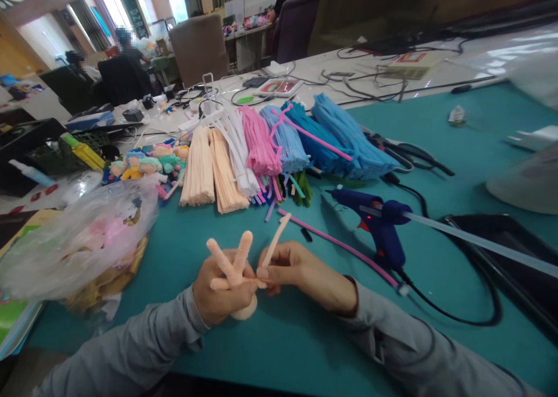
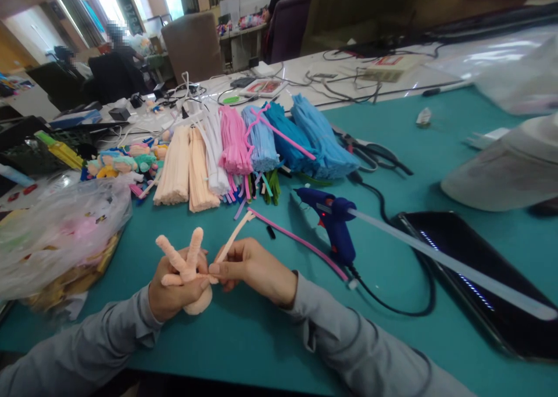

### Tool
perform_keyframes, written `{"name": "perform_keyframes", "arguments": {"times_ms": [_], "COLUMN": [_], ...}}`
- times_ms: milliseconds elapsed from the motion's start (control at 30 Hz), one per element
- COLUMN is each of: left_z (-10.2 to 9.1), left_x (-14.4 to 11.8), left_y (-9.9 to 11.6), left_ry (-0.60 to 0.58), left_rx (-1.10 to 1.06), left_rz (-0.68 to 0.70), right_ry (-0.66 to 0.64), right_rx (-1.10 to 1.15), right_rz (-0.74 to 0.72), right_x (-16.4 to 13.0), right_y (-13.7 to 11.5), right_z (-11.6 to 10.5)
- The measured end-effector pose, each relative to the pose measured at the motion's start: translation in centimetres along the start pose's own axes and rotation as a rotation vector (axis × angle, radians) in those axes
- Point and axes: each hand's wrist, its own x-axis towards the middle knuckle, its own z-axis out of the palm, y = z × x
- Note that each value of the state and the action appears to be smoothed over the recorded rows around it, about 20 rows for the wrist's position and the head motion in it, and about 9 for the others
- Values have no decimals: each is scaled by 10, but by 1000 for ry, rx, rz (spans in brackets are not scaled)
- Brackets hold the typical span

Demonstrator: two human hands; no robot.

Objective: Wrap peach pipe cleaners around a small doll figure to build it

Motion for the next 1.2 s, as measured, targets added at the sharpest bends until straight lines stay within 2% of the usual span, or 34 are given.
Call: {"name": "perform_keyframes", "arguments": {"times_ms": [100,267,400,633,900,1067,1133,1200], "left_z": [0,-2,-2,-2,0,-1,-1,-2], "left_x": [1,2,3,2,0,3,4,5], "left_y": [1,1,-3,-4,-12,-18,-18,-18], "left_ry": [-15,-19,-7,-26,18,102,144,184], "left_rx": [4,25,-15,-86,-152,-126,-110,-104], "left_rz": [-7,-99,-103,-9,96,55,2,-45], "right_ry": [25,80,96,80,98,148,223,304], "right_rx": [37,38,45,98,81,1,-108,-316], "right_rz": [40,41,50,48,14,-125,-287,-495], "right_x": [0,1,2,2,2,1,-1,-4], "right_y": [1,1,-1,-1,3,8,10,12], "right_z": [-1,0,0,1,5,8,10,11]}}
